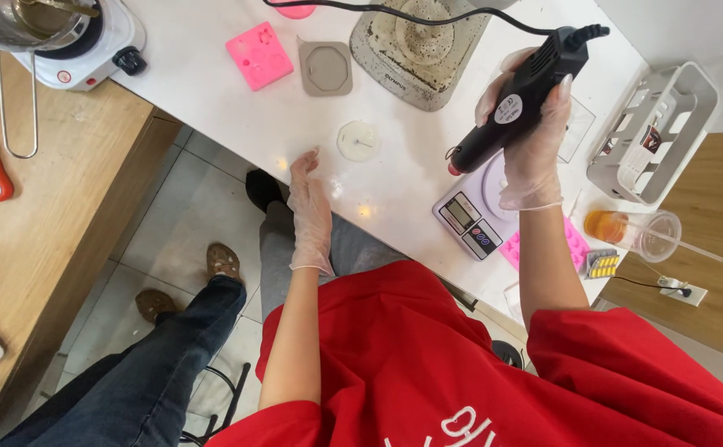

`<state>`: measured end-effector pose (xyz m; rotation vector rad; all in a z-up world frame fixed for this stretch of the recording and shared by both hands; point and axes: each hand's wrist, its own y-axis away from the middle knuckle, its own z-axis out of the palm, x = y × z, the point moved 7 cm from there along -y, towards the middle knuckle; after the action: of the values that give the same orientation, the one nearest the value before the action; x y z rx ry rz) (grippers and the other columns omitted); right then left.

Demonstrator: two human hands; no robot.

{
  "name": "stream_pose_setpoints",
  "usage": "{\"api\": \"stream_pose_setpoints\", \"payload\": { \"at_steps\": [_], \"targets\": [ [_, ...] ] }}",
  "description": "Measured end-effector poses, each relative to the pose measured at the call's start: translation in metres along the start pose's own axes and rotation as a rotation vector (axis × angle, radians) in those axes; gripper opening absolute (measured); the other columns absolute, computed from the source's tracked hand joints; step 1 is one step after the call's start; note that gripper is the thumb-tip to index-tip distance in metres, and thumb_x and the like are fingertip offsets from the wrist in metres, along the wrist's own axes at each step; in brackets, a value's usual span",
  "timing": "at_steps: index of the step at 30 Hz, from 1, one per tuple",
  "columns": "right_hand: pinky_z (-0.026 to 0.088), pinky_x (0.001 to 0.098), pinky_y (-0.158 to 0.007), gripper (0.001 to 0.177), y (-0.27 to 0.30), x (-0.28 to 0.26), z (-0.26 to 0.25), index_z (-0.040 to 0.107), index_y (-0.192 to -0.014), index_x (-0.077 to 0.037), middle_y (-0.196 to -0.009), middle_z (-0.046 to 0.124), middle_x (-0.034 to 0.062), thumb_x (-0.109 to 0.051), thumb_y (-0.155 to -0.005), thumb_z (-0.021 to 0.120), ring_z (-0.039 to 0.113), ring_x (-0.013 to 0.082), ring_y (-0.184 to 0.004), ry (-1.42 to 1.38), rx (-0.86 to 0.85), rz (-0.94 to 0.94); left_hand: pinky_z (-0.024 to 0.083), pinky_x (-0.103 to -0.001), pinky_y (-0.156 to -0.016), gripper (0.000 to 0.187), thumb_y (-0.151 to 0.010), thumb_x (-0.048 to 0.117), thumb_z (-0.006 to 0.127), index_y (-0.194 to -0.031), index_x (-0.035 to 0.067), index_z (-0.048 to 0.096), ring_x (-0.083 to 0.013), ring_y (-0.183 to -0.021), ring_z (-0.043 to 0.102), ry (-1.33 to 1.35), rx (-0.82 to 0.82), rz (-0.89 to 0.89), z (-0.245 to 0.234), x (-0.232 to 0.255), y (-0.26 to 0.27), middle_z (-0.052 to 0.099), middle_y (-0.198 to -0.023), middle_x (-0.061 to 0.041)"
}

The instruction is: Applying decorative wax elements onto a candle base using a heat gun to melt the surfaces for adhesion.

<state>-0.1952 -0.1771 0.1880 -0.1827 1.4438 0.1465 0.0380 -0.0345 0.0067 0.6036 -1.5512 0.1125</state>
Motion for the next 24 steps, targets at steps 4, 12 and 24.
{"api": "stream_pose_setpoints", "payload": {
  "at_steps": [4,12,24],
  "targets": [
    [0.041,0.0281,-0.055,0.059,-0.001,-0.007,0.007,0.056,-0.103,-0.016,-0.067,0.054,0.0019,-0.073,-0.087,0.054,0.051,0.0138,-0.055,-0.022,0.085,-0.041,0.039,-0.036,-0.112,0.055,-0.086,0.003,0.031,-0.135,0.008,0.053,-0.0255,-0.124,0.058,0.038,0.004,-0.012,-0.002,0.006,0.001,0.06,-0.136,-0.011],
    [0.045,0.0287,-0.054,0.064,-0.003,-0.003,0.004,0.057,-0.108,-0.017,-0.074,0.055,0.0017,-0.079,-0.088,0.056,0.055,0.0136,-0.059,0.049,0.074,-0.109,0.04,-0.038,-0.112,0.057,-0.085,-0.001,0.03,-0.137,0.009,0.051,-0.0263,-0.125,0.058,-0.018,0.001,-0.027,-0.002,0.009,0.001,0.06,-0.137,-0.012],
    [0.06,0.0458,-0.074,0.062,-0.029,0.063,0.042,0.037,-0.135,0.005,-0.112,0.068,0.0334,-0.047,-0.107,0.055,0.073,0.0403,-0.089,1.15,-0.488,0.032,0.042,-0.038,-0.111,0.057,-0.083,-0.003,0.033,-0.137,0.007,0.05,-0.0271,-0.122,0.06,-0.04,0.008,0.094,0.001,0.001,-0.002,0.059,-0.137,-0.013]
  ]
}}
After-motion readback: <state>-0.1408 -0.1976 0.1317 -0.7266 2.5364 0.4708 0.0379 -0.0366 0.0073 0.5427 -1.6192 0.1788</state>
